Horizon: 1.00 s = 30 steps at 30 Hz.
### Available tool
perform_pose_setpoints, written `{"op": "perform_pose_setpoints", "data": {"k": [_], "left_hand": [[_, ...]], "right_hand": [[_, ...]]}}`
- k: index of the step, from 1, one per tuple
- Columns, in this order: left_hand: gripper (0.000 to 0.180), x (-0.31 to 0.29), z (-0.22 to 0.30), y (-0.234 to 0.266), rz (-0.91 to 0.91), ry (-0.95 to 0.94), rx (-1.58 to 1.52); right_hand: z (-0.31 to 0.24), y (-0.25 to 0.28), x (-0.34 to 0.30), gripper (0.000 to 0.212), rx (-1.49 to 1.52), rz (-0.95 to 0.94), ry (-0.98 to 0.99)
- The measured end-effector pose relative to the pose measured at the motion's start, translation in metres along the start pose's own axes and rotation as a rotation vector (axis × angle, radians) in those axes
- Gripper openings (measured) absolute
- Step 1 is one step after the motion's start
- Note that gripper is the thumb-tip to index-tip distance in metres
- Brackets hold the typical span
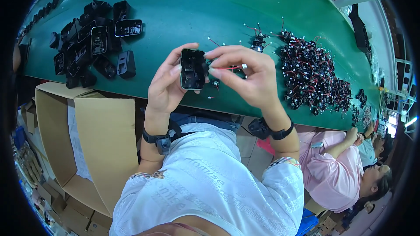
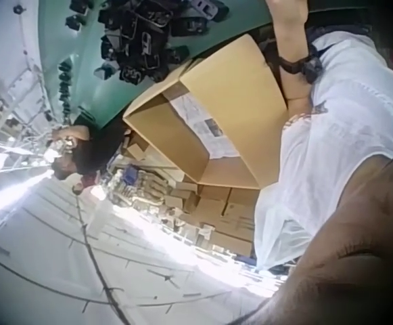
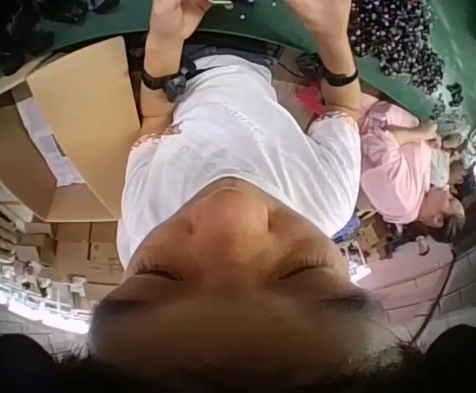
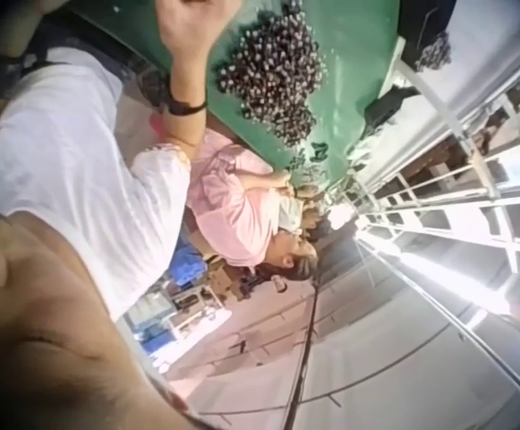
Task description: Assembling small electronic components by inserting metal pins into plastic housings on a production line.
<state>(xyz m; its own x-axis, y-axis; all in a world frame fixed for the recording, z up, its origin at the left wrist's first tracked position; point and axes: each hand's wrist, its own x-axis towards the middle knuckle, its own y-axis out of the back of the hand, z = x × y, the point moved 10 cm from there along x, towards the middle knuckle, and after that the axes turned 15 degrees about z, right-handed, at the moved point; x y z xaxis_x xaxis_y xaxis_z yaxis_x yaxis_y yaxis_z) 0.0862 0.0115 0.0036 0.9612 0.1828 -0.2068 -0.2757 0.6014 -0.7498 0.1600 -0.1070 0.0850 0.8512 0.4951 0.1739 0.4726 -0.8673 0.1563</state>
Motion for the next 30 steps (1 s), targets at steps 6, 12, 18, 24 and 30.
{"op": "perform_pose_setpoints", "data": {"k": [6,12,18,24,30], "left_hand": [[0.060,-0.009,0.005,-0.008,-0.062,-0.048,-0.036],[0.062,-0.009,0.003,-0.010,-0.054,-0.043,-0.033],[0.061,0.000,0.014,-0.008,-0.031,-0.118,0.002],[0.059,-0.010,0.025,-0.001,-0.055,-0.351,0.190],[0.060,-0.022,0.018,-0.018,-0.091,-0.371,0.371]], "right_hand": [[-0.036,-0.006,-0.019,0.021,-0.262,0.048,0.431],[-0.052,-0.019,-0.027,0.024,-0.316,0.031,0.583],[-0.047,-0.028,-0.018,0.023,-0.380,0.052,0.581],[-0.052,-0.036,-0.024,0.020,-0.394,0.098,0.567],[-0.032,-0.032,-0.037,0.020,-0.525,0.126,0.458]]}}
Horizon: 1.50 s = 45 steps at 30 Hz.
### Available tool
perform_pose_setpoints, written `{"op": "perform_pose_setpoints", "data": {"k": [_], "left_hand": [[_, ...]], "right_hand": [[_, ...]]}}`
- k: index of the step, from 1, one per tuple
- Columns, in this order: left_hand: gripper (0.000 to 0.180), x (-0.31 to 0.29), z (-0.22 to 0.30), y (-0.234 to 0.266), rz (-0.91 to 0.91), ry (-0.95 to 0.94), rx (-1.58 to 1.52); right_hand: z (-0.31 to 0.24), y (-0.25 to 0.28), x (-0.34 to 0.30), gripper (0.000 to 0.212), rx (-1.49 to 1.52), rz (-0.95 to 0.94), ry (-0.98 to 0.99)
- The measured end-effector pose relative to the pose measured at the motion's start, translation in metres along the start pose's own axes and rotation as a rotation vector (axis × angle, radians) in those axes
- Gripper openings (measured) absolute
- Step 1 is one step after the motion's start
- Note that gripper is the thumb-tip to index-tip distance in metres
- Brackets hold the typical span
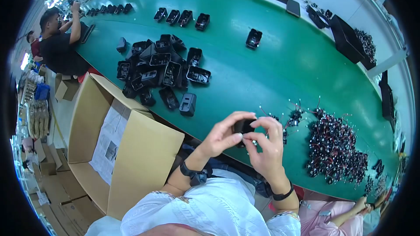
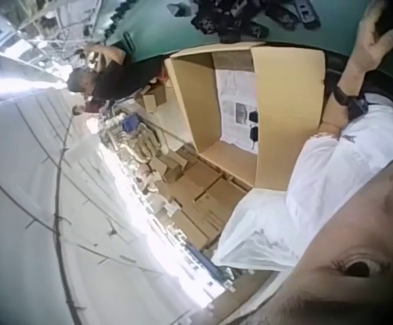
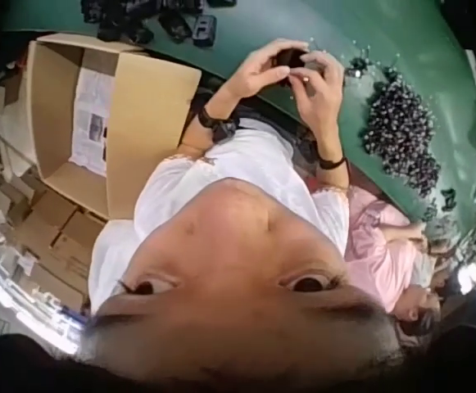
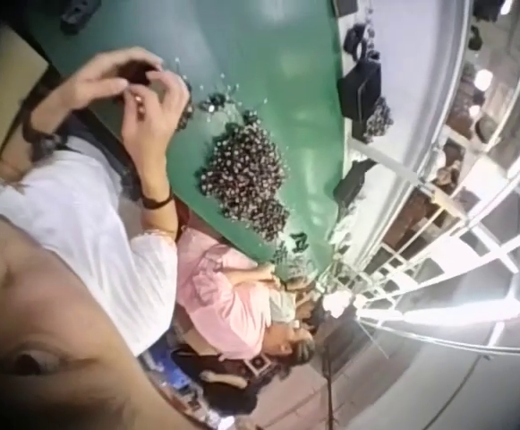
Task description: Assembling small electronic components by inserting metal pins into plastic housings on a production line.
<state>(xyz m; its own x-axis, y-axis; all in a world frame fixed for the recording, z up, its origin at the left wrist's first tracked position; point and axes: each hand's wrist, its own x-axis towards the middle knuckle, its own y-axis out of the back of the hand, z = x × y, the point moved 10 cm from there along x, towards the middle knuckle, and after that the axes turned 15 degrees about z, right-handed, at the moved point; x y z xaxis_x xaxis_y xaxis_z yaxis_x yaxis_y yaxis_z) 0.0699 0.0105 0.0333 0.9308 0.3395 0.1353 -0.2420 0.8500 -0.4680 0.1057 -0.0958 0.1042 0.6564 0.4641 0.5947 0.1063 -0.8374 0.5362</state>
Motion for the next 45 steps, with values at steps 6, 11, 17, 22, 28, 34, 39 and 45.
{"op": "perform_pose_setpoints", "data": {"k": [6,11,17,22,28,34,39,45], "left_hand": [[0.060,0.012,0.004,0.006,0.038,-0.052,0.112],[0.072,0.018,-0.011,0.010,0.073,0.143,-0.296],[0.074,0.013,-0.017,0.005,0.040,0.203,-0.417],[0.079,0.006,-0.018,0.004,0.076,0.164,-0.319],[0.070,0.008,-0.007,-0.002,-0.043,0.149,-0.410],[0.064,0.006,-0.003,0.009,0.001,-0.053,-0.184],[0.058,0.008,0.003,-0.002,-0.002,-0.291,0.328],[0.060,0.008,0.001,-0.011,-0.012,-0.147,0.090]], "right_hand": [[0.000,-0.011,0.010,0.021,-0.017,0.002,0.055],[0.007,-0.006,0.016,0.023,-0.010,-0.008,-0.031],[-0.006,0.002,0.014,0.038,0.029,-0.080,-0.045],[-0.010,0.002,0.005,0.039,-0.047,-0.068,0.048],[-0.011,0.001,0.010,0.042,-0.017,-0.084,0.016],[-0.026,-0.004,0.009,0.041,-0.104,-0.091,0.101],[-0.012,-0.006,-0.004,0.034,-0.223,-0.138,0.061],[0.011,0.002,-0.015,0.035,-0.026,-0.113,-0.064]]}}
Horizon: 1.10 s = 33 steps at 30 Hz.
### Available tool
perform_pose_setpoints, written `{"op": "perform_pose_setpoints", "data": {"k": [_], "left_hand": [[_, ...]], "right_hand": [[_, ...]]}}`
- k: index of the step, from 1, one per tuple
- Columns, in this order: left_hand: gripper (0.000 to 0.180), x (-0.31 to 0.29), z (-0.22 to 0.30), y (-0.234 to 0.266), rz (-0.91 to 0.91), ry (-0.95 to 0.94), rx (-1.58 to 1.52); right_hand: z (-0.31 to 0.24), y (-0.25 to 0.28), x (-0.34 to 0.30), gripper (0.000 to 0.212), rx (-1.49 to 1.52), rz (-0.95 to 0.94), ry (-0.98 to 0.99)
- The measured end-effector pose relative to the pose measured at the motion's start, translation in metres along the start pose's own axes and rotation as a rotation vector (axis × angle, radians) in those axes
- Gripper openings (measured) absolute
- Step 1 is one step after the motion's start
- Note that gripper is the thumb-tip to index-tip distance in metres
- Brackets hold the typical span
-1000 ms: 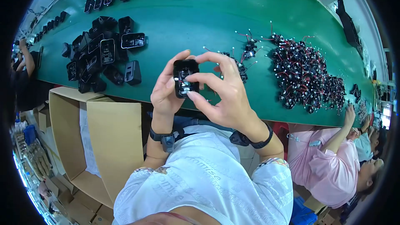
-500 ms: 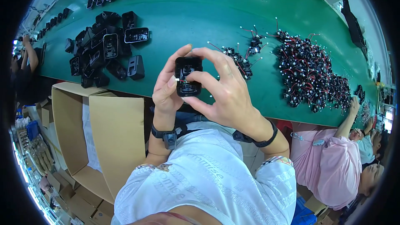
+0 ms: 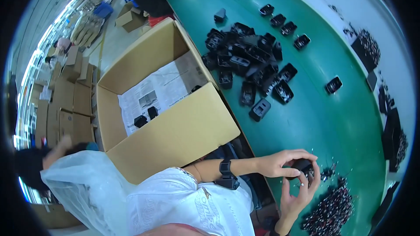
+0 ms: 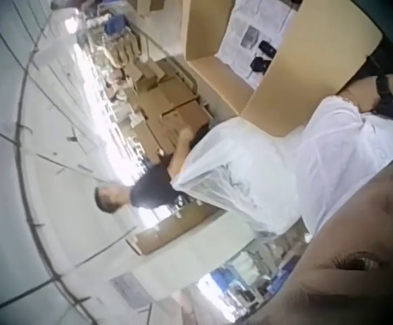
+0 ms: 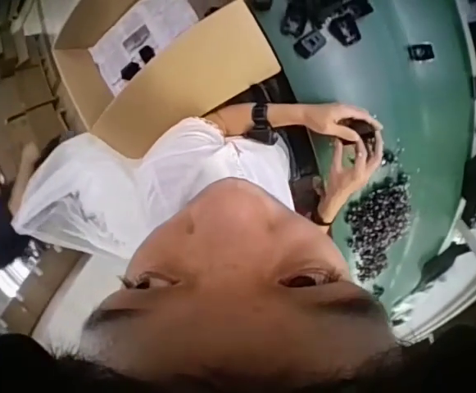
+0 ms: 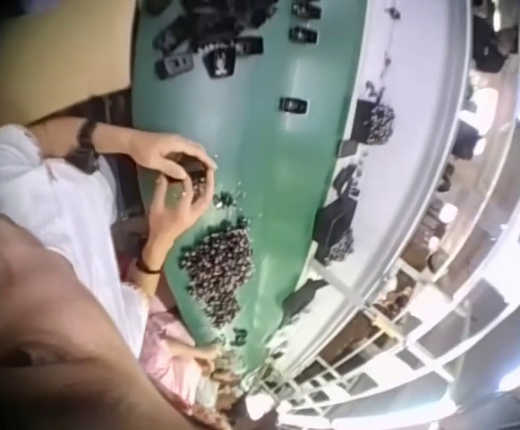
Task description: Assembling small electronic components by inserting metal pins into plastic housings on a production line.
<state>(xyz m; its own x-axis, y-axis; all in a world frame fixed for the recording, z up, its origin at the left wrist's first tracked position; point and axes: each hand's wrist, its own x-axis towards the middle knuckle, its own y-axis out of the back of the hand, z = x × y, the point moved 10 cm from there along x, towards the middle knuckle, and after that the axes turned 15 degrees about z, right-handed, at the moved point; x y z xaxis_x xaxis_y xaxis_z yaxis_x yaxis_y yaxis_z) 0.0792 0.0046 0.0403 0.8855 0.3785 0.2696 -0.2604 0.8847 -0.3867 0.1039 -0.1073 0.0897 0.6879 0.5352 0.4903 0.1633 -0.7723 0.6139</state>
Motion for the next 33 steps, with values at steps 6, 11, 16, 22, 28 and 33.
{"op": "perform_pose_setpoints", "data": {"k": [6,11,16,22,28,33], "left_hand": [[0.061,-0.002,-0.011,0.007,0.034,0.080,-0.114],[0.062,0.000,-0.015,0.002,0.020,0.046,-0.074],[0.060,-0.002,-0.019,-0.003,0.013,0.097,-0.153],[0.060,0.000,-0.027,0.001,-0.011,0.224,-0.212],[0.062,0.008,-0.017,-0.006,-0.007,0.183,-0.291],[0.067,0.016,0.008,0.031,0.221,0.026,-0.122]], "right_hand": [[-0.006,-0.007,0.005,0.042,-0.039,0.009,0.160],[-0.004,-0.003,0.003,0.042,-0.064,0.010,0.155],[0.005,0.000,0.004,0.038,-0.035,-0.003,0.056],[-0.007,-0.001,0.012,0.040,-0.071,0.020,0.160],[-0.009,0.004,0.032,0.041,-0.065,-0.055,0.180],[-0.008,-0.018,0.077,0.041,-0.042,-0.199,0.254]]}}
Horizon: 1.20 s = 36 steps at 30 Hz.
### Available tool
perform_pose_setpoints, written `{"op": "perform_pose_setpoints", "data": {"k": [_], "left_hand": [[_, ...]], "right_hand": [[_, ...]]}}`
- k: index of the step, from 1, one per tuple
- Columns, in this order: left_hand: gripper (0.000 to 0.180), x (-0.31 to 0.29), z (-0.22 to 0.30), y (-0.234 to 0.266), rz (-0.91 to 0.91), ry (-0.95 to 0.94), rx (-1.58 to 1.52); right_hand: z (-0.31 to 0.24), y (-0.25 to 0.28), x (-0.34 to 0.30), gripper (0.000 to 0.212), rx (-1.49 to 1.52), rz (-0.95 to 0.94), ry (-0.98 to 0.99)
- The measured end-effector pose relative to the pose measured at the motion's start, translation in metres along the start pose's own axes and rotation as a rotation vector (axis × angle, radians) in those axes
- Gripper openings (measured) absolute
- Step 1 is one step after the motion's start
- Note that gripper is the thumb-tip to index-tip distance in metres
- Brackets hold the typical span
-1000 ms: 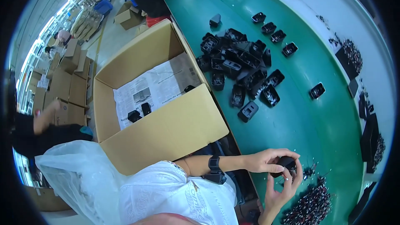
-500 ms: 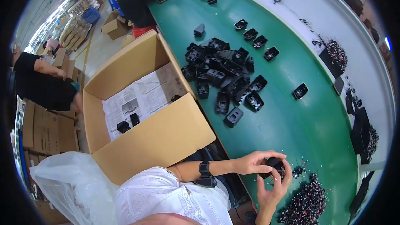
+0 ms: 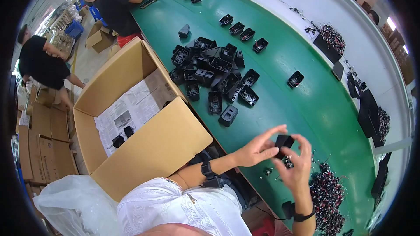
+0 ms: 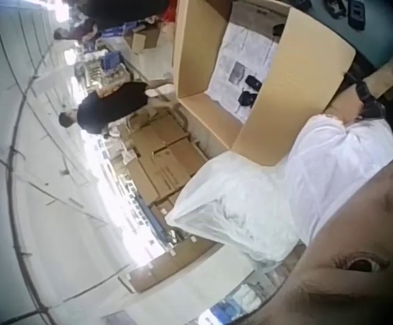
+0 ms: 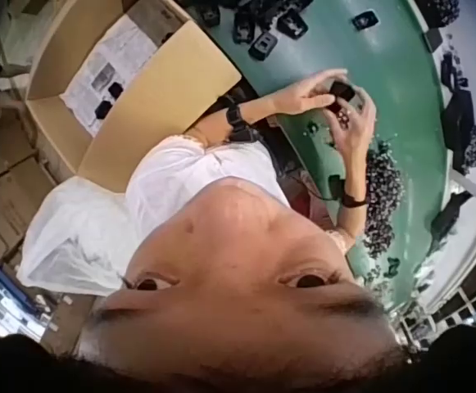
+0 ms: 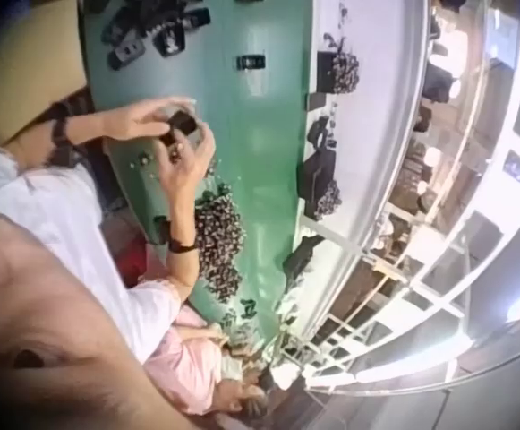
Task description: Assembling small electronic components by inserting metal pins into plastic housings on a production line.
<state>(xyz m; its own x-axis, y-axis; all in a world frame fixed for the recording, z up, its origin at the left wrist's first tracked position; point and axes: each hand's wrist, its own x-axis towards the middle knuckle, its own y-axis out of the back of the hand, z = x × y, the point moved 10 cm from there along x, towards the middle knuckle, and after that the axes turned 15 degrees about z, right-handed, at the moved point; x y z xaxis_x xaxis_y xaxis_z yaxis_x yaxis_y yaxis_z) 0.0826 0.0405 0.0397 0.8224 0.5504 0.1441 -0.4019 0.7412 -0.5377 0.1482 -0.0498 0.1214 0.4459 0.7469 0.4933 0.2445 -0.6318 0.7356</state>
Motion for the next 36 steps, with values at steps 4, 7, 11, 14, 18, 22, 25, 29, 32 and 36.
{"op": "perform_pose_setpoints", "data": {"k": [4,7,11,14,18,22,25,29,32,36], "left_hand": [[0.049,-0.001,0.034,0.052,0.337,-0.349,0.478],[0.040,-0.012,0.060,0.070,0.464,-0.554,0.649],[0.036,-0.031,0.072,0.081,0.565,-0.746,0.913],[0.035,-0.035,0.072,0.085,0.631,-0.793,1.073],[0.037,-0.034,0.069,0.092,0.695,-0.773,1.214],[0.037,-0.027,0.059,0.098,0.711,-0.725,1.241],[0.041,-0.027,0.061,0.098,0.697,-0.751,1.268],[0.044,-0.031,0.067,0.106,0.732,-0.717,1.312],[0.047,-0.029,0.061,0.111,0.715,-0.625,1.371],[0.049,-0.022,0.045,0.111,0.623,-0.522,1.383]], "right_hand": [[0.068,0.025,0.049,0.033,-0.201,0.166,0.069],[0.161,0.032,0.072,0.030,-0.370,0.205,0.085],[0.241,0.017,0.093,0.031,-0.458,0.134,-0.006],[0.273,-0.001,0.099,0.032,-0.540,0.039,-0.149],[0.267,-0.009,0.111,0.033,-0.564,0.066,-0.129],[0.277,-0.008,0.112,0.037,-0.561,0.068,-0.107],[0.265,0.002,0.106,0.045,-0.616,0.137,-0.004],[0.193,0.027,0.075,0.044,-0.427,0.128,0.045],[0.095,0.026,0.021,0.041,-0.265,-0.080,-0.012],[0.031,-0.005,-0.062,0.053,-0.199,-0.258,-0.103]]}}
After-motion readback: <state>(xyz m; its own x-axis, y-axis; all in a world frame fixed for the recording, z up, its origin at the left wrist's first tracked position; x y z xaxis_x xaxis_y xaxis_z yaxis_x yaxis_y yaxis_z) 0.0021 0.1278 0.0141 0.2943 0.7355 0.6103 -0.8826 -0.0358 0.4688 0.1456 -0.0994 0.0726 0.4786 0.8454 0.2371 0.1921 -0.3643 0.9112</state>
